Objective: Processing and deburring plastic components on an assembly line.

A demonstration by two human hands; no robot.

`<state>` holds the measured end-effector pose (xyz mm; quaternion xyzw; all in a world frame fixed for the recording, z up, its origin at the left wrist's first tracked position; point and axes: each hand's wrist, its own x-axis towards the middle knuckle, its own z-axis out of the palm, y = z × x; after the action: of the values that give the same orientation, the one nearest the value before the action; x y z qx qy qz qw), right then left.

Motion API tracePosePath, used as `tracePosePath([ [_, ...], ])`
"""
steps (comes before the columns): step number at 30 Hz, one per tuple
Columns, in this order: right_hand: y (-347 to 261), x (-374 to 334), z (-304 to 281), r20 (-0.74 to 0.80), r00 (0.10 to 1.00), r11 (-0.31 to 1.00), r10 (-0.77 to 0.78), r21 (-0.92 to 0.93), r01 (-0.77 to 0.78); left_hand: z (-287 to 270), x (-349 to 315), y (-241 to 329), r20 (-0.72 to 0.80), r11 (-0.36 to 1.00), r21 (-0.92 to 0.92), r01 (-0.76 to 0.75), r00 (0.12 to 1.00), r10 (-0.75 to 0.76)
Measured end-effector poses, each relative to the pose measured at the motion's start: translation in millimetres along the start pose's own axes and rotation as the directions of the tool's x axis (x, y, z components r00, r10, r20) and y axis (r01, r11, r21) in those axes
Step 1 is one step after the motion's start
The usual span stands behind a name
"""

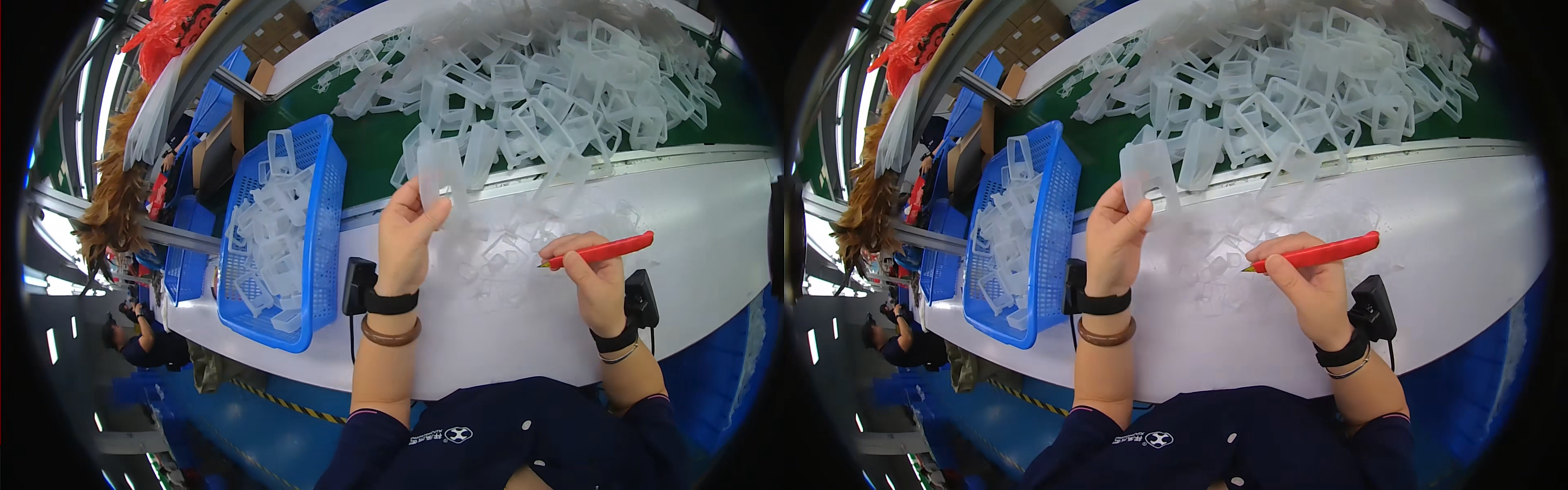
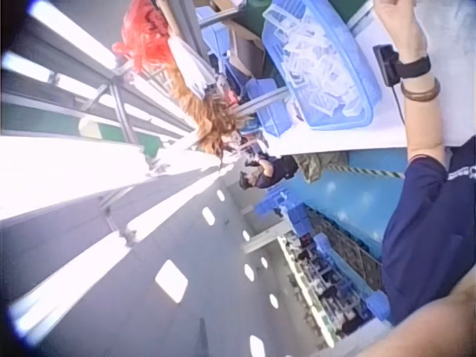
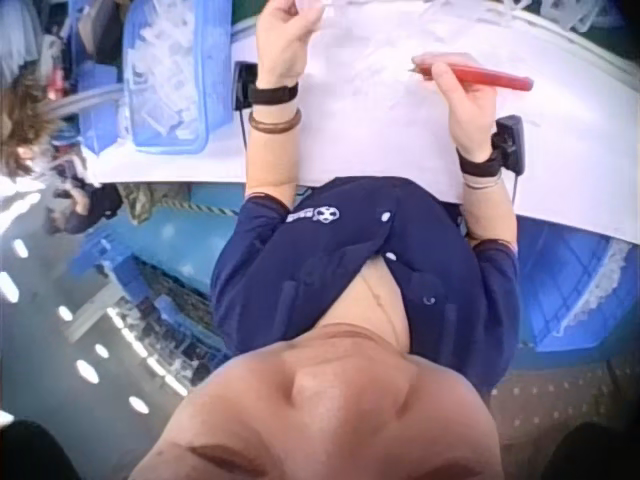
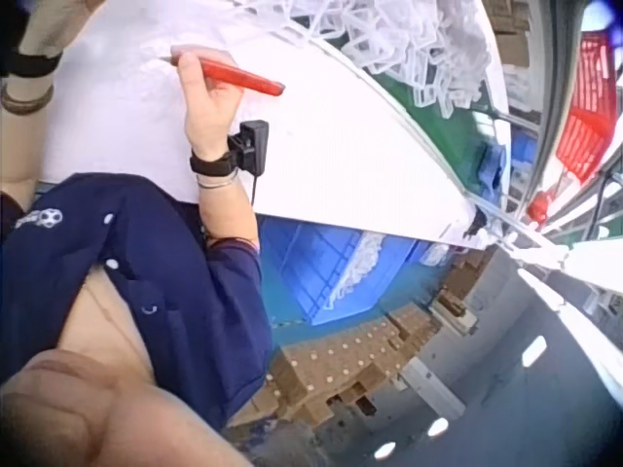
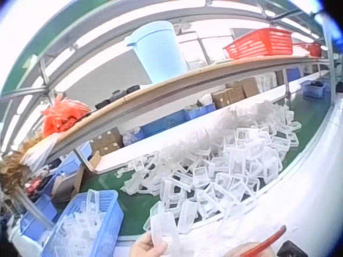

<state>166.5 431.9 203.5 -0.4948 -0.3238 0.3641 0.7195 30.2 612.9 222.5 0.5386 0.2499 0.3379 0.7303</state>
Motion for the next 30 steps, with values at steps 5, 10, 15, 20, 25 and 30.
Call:
tracePosePath([
  [5, -14, -10, 10, 0.184, 0.981, 0.974, 0.069, 0.201, -0.106, 27, -62, -20, 0.146, 0.967, -0.236, 0.096, 0.987, -0.062],
  [10, -11, -6, 14, 0.255, 0.932, 0.887, 0.258, 0.32, -0.333, 46, -78, -28, 0.096, 0.923, -0.339, 0.181, 0.983, -0.158],
  [15, -1, -7, 12, 0.153, 0.975, 0.95, 0.162, 0.242, -0.196, 47, -81, -33, 0.096, 0.889, -0.398, 0.227, 0.974, -0.206],
  [20, -2, -10, 13, 0.122, 0.983, 0.963, 0.135, 0.219, -0.159, 48, -86, -35, 0.059, 0.971, -0.215, 0.101, 0.994, -0.09],
  [25, -3, -11, 11, 0.114, 0.988, 0.976, 0.108, 0.179, -0.128, 56, -86, -31, 0.004, 0.955, -0.269, 0.127, 0.991, -0.131],
  [30, -7, -12, 15, 0.069, 0.99, 0.97, 0.121, 0.202, -0.133, 56, -86, -31, 0.018, 0.945, -0.292, 0.147, 0.989, -0.148],
])
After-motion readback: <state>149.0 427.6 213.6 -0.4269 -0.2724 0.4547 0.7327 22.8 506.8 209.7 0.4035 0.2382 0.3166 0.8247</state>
